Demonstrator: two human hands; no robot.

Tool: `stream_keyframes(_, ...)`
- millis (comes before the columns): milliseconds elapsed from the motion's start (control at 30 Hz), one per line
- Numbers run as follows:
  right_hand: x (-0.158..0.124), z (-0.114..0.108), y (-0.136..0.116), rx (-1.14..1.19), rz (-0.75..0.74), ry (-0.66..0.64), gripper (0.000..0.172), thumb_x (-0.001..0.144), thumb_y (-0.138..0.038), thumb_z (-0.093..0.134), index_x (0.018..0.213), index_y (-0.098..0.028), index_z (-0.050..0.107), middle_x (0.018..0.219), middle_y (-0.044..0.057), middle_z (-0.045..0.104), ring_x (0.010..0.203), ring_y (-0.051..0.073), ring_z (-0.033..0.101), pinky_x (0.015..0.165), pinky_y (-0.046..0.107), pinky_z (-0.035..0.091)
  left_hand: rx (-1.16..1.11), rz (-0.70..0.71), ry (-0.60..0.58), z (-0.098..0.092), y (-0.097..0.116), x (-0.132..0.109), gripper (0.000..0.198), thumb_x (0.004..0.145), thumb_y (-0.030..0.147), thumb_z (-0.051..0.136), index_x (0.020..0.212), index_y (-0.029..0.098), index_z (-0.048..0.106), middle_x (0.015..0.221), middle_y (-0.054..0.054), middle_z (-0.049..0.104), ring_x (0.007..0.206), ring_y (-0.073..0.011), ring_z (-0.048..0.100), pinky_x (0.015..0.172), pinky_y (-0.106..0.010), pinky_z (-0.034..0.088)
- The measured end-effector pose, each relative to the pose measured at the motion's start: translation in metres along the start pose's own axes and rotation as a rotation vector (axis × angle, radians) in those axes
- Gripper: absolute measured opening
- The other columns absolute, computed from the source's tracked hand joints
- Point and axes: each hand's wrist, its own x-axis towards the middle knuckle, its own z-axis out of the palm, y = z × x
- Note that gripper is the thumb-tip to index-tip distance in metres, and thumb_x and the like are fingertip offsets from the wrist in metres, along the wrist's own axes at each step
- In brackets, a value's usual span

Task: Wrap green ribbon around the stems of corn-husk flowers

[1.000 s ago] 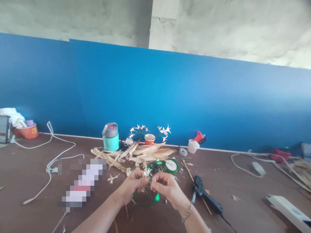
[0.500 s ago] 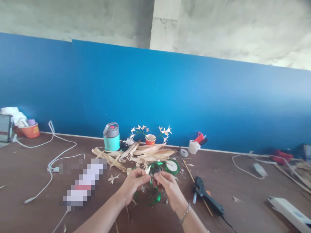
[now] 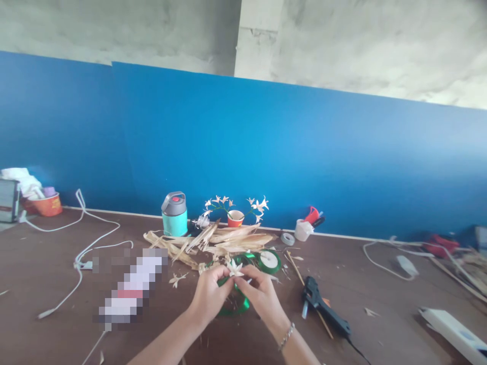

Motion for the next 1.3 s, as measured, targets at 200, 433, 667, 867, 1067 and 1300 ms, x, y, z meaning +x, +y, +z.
stream_keyframes(200,0.001,0.000,-0.002,0.018,-0.028,-0.014,0.021,0.070,-0.038,0.065,0.068,-0.018,0.071,0.067,0.002,0.054,0.063,0.014,0.047,0.054,0.024,0.033,0.184,0.056,0.027,0.001,-0.007,-0.003,0.015,0.073,0.022,0.054,0.062,0.018,0.063,0.059,-0.001,0.062,0.057,-0.0158,0.055,0.055,-0.021,0.036)
stream_keyframes(433,-0.001,0.001,-0.001,0.123,0.011,-0.064,0.018,0.070,-0.035,0.066,0.067,-0.018,0.070,0.069,0.001,0.052,0.068,0.015,0.046,0.059,0.024,0.034,0.242,0.060,0.024,0.001,-0.004,-0.003,0.015,0.072,0.019,0.052,0.062,0.018,0.063,0.056,0.000,0.061,0.053,-0.0146,0.054,0.053,-0.021,0.034)
stream_keyframes(667,0.000,0.003,0.004,0.144,0.006,0.024,0.025,0.067,-0.038,0.068,0.056,-0.016,0.064,0.063,0.000,0.049,0.062,0.013,0.044,0.055,0.024,0.033,0.225,0.039,-0.012,0.001,-0.003,-0.004,0.014,0.074,0.023,0.052,0.069,0.016,0.064,0.061,-0.001,0.063,0.059,-0.0159,0.056,0.056,-0.021,0.038)
stream_keyframes(867,0.002,0.005,0.008,0.094,-0.056,0.102,0.022,0.067,-0.036,0.067,0.058,-0.016,0.065,0.066,0.001,0.049,0.062,0.014,0.045,0.051,0.023,0.032,0.079,0.025,-0.042,0.004,0.000,-0.001,0.014,0.074,0.023,0.051,0.070,0.015,0.063,0.066,-0.001,0.064,0.065,-0.0166,0.057,0.060,-0.022,0.040)
stream_keyframes(1067,0.001,0.007,0.009,0.104,-0.051,0.160,0.022,0.066,-0.033,0.067,0.054,-0.016,0.062,0.064,0.001,0.050,0.058,0.013,0.044,0.050,0.023,0.032,0.036,-0.068,0.033,0.007,0.000,0.001,0.014,0.069,0.027,0.057,0.060,0.015,0.058,0.056,0.002,0.058,0.056,-0.0142,0.053,0.054,-0.021,0.038)
stream_keyframes(1300,0.001,0.011,0.009,0.238,0.053,0.165,0.025,0.062,-0.035,0.070,0.053,-0.015,0.059,0.058,-0.001,0.049,0.057,0.012,0.042,0.053,0.022,0.033,0.247,-0.039,0.131,0.009,0.001,-0.005,0.018,0.070,0.030,0.056,0.057,0.017,0.056,0.054,0.003,0.058,0.055,-0.0138,0.053,0.054,-0.021,0.036)
